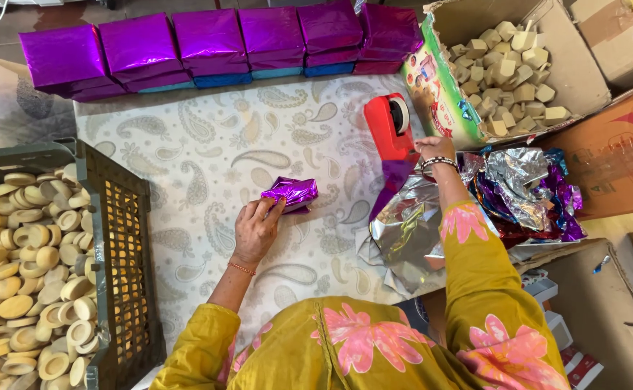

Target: The recorder is wrapping small items in purple and silver foil.

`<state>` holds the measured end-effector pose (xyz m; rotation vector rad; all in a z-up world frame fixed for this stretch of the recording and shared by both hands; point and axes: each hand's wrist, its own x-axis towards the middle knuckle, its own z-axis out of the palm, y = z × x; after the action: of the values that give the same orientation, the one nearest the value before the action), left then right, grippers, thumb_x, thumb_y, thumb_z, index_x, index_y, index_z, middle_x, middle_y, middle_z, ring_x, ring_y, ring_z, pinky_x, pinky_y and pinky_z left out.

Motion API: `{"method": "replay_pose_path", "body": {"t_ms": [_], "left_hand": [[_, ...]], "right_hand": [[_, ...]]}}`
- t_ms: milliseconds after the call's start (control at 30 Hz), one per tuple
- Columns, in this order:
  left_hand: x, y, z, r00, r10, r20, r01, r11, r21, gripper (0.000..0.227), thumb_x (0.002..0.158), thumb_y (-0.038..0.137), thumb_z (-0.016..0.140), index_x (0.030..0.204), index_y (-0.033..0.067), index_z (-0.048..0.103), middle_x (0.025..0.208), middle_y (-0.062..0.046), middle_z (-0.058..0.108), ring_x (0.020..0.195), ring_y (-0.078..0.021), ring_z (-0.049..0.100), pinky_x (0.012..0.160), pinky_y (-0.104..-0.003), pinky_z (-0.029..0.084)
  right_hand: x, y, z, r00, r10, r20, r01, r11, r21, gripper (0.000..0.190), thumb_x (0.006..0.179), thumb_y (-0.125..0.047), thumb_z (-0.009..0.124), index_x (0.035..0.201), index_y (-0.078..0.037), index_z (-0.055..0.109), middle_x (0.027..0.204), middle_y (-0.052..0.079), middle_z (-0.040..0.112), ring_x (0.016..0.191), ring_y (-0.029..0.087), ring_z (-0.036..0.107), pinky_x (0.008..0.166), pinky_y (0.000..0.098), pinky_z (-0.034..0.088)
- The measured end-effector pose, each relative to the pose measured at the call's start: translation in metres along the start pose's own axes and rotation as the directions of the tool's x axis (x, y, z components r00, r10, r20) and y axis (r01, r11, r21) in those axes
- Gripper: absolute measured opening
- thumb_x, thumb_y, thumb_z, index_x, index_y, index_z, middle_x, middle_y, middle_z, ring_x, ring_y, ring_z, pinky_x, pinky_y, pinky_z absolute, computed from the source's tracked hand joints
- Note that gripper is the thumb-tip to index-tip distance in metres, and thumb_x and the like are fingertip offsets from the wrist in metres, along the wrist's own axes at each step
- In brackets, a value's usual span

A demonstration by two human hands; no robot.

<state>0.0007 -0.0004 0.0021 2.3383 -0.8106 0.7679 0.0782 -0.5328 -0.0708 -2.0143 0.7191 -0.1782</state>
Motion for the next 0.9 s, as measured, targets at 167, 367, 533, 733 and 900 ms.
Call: {"method": "replay_pose_path", "body": {"t_ms": [167,367,533,733,900], "left_hand": [[-0.001,0.0,0.0,1.0,0.0,0.002,0.0,1.0,-0.005,0.035,0.083,0.003,0.074,0.117,0.0118,0.076,0.109,-0.004,0.068,0.098,-0.0212,0.064,0.082,-0.035,0.054],[-0.001,-0.001,0.001,1.0,-0.007,0.01,0.007,1.0,-0.017,0.034,0.083,0.004,0.074,0.117,0.0115,0.077,0.109,-0.003,0.068,0.098,-0.0213,0.064,0.081,-0.036,0.053],[-0.002,-0.001,0.002,1.0,-0.002,0.015,0.002,1.0,0.007,0.033,0.084,0.006,0.075,0.116,0.0122,0.077,0.108,-0.003,0.068,0.097,-0.0214,0.063,0.081,-0.036,0.054],[-0.002,-0.001,0.003,1.0,-0.006,0.002,0.006,1.0,-0.004,0.034,0.084,0.005,0.075,0.117,0.0118,0.077,0.108,-0.003,0.068,0.096,-0.0208,0.063,0.08,-0.036,0.054],[0.0,0.001,0.004,1.0,-0.004,-0.02,0.005,1.0,0.017,0.034,0.084,0.007,0.075,0.117,0.0117,0.076,0.108,-0.004,0.067,0.097,-0.0215,0.063,0.08,-0.036,0.053]], "right_hand": [[-0.011,0.001,0.002,0.996,0.091,-0.008,-0.09,0.992,0.094,0.019,0.083,0.003,0.075,0.101,0.001,0.073,0.087,0.008,0.076,0.072,0.012,0.069,0.061,0.0254,0.053],[-0.012,0.021,0.006,0.986,0.149,-0.07,-0.141,0.984,0.108,0.02,0.083,0.002,0.08,0.099,0.0,0.069,0.083,0.01,0.073,0.063,0.014,0.065,0.052,0.0282,0.049],[-0.012,0.028,0.011,0.985,0.153,-0.085,-0.139,0.979,0.151,0.022,0.083,0.001,0.082,0.1,0.001,0.068,0.082,0.009,0.072,0.064,0.014,0.067,0.052,0.0286,0.052],[-0.009,0.048,0.014,0.963,0.253,-0.094,-0.214,0.928,0.304,0.018,0.084,0.0,0.078,0.098,-0.003,0.067,0.081,0.006,0.072,0.061,0.014,0.067,0.05,0.0301,0.051],[-0.019,0.054,0.013,0.953,0.287,-0.097,-0.205,0.848,0.489,0.009,0.091,-0.012,0.068,0.096,-0.005,0.069,0.078,0.008,0.072,0.057,0.015,0.064,0.048,0.0307,0.05]]}}
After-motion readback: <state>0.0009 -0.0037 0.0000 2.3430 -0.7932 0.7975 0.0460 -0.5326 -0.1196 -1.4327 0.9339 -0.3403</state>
